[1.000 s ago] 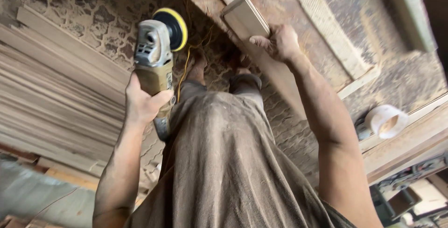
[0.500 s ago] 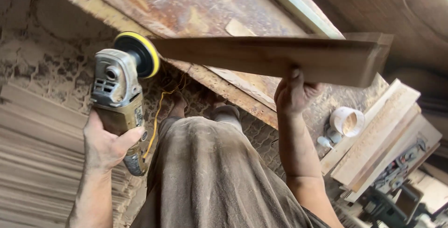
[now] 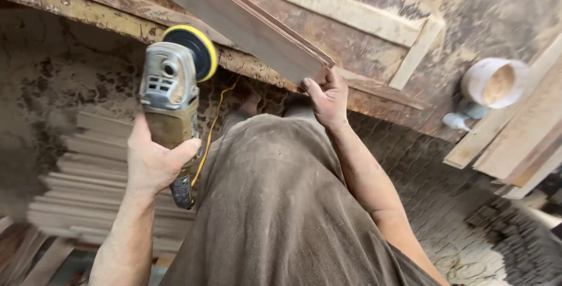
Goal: The recorder is sanding wooden planks using a handheld power sander and applying glue to join wooden pieces.
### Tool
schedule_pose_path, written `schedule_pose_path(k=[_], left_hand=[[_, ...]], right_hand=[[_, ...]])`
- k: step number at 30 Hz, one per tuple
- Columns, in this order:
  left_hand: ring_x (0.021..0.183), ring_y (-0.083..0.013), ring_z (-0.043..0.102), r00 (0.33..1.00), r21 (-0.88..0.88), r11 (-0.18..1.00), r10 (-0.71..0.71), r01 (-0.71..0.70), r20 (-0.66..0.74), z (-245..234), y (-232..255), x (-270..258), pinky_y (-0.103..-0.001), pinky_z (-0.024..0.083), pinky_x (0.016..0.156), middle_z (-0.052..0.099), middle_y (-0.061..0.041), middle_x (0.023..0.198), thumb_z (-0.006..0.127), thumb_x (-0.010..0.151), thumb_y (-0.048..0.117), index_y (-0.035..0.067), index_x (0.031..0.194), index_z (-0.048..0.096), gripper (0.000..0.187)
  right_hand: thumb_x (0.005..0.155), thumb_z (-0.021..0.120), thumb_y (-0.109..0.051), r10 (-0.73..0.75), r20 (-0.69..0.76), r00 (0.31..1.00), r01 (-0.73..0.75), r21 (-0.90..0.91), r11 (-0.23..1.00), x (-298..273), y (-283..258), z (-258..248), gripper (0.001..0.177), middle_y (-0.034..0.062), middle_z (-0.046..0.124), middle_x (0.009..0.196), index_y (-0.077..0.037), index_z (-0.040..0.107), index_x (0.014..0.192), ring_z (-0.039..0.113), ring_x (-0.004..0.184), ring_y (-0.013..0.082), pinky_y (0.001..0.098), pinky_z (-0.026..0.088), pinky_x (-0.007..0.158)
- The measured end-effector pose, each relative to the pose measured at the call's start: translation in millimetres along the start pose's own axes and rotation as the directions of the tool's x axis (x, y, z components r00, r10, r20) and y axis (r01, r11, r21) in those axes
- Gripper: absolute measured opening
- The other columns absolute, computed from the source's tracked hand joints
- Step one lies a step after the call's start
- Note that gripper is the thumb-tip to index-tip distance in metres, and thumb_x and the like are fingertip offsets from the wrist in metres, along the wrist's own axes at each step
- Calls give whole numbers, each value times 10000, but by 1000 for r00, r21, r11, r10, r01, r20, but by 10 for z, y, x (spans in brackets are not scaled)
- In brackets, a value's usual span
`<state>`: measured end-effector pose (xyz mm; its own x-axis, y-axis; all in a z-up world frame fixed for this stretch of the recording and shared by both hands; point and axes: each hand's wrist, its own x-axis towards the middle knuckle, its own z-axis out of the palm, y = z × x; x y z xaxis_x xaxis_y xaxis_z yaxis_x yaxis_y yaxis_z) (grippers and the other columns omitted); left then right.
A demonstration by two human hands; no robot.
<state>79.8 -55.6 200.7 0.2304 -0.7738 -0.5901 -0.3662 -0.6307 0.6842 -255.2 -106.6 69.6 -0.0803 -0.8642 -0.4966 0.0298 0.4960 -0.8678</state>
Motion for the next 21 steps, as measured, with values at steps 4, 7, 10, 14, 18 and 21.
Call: schedule_pose_path(k=[4, 7, 10, 14, 18, 21], left_hand=[[1033, -221, 710, 995, 125, 992, -29, 16, 96, 110, 271, -59, -376, 597, 883, 700, -137, 1161, 820, 704, 187, 14, 1310, 536, 691], [1026, -242, 722, 990, 214, 976, -57, 29, 126, 190, 420, -95, -400, 592, 883, 711, -149, 1127, 836, 679, 222, 4, 1279, 544, 702], [976, -247, 726, 965, 305, 947, -170, 104, 201, 263, 456, -87, -411, 608, 836, 708, -146, 1073, 839, 678, 248, 8, 1240, 546, 678], [987, -245, 722, 973, 290, 955, -121, 60, 198, 339, 444, -98, -420, 599, 843, 707, -148, 1055, 839, 678, 249, -3, 1237, 546, 678], [982, -231, 732, 970, 201, 973, -155, 116, 190, 375, 387, -121, -396, 611, 847, 710, -144, 1060, 813, 688, 240, -3, 1245, 534, 669], [990, -227, 734, 979, 135, 986, -116, 93, 168, 392, 344, -125, -385, 611, 854, 713, -134, 1070, 804, 701, 228, -3, 1251, 537, 653]], right_hand=[[983, 714, -26, -152, 160, 975, 192, -268, 944, -47, 114, 80, 241, 51, 726, 959, 5, 670, 1219, 636, 857, 78, 253, 552, 764], [978, 714, -31, -90, 253, 963, 187, -391, 901, -52, -36, 164, 281, 74, 685, 838, -24, 691, 1258, 583, 741, 98, 260, 514, 675], [989, 719, -66, -86, 341, 936, 232, -416, 879, -1, 29, 126, 222, 70, 751, 849, -50, 682, 1208, 695, 722, 92, 263, 554, 654], [1030, 741, -89, -106, 407, 907, 311, -480, 820, 84, 52, 120, 126, 76, 764, 881, -88, 684, 1143, 744, 752, 133, 282, 580, 685], [1007, 677, -32, -245, 470, 848, 453, -404, 794, 156, -23, 146, 367, 111, 773, 1040, -69, 622, 1369, 772, 914, 187, 306, 620, 797], [1010, 674, -28, -247, 472, 846, 458, -408, 790, 184, -22, 151, 365, 113, 775, 1059, -74, 622, 1369, 782, 958, 198, 317, 627, 831]])
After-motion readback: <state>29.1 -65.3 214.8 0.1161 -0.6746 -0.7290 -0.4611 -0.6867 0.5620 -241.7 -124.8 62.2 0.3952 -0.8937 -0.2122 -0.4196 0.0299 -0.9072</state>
